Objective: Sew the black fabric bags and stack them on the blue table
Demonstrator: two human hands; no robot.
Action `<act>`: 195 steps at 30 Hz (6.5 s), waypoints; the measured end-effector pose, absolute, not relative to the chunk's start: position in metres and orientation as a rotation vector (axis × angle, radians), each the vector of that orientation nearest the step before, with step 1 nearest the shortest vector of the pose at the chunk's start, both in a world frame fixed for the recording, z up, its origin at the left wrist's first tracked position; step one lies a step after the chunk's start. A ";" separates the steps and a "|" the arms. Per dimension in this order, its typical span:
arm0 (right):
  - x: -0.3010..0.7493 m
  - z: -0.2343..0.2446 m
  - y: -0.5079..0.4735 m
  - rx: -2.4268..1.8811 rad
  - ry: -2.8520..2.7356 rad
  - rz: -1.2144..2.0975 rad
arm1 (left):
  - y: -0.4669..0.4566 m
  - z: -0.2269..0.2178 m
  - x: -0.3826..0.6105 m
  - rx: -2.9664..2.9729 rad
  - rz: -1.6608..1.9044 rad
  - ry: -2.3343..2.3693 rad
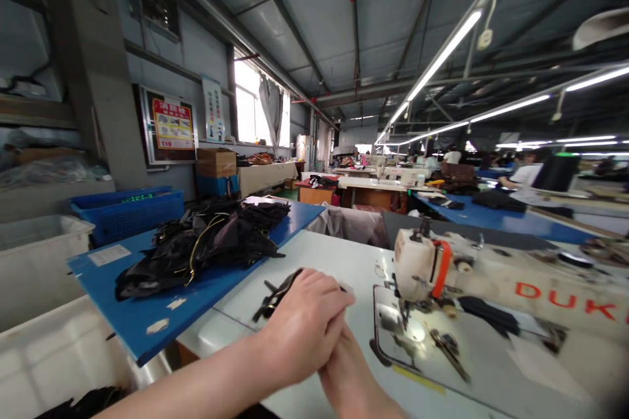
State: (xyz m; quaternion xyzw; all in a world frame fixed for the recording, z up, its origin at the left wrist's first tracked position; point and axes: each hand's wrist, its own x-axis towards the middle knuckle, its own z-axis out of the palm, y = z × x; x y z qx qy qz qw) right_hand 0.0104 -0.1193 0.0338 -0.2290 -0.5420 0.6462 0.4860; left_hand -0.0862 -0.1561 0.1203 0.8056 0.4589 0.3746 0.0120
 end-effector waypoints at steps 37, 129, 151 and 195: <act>0.124 -0.010 -0.082 -1.075 -1.006 1.520 | -0.066 0.038 -0.033 2.121 0.743 1.431; 0.204 -0.008 -0.079 -1.186 -2.447 0.152 | -0.034 0.017 -0.022 1.945 0.880 1.369; 0.222 0.017 -0.060 -0.996 -2.616 0.454 | -0.024 0.018 -0.001 2.198 0.432 1.464; 0.221 0.009 -0.057 -0.977 -2.617 0.467 | -0.016 0.021 0.003 2.200 0.404 1.513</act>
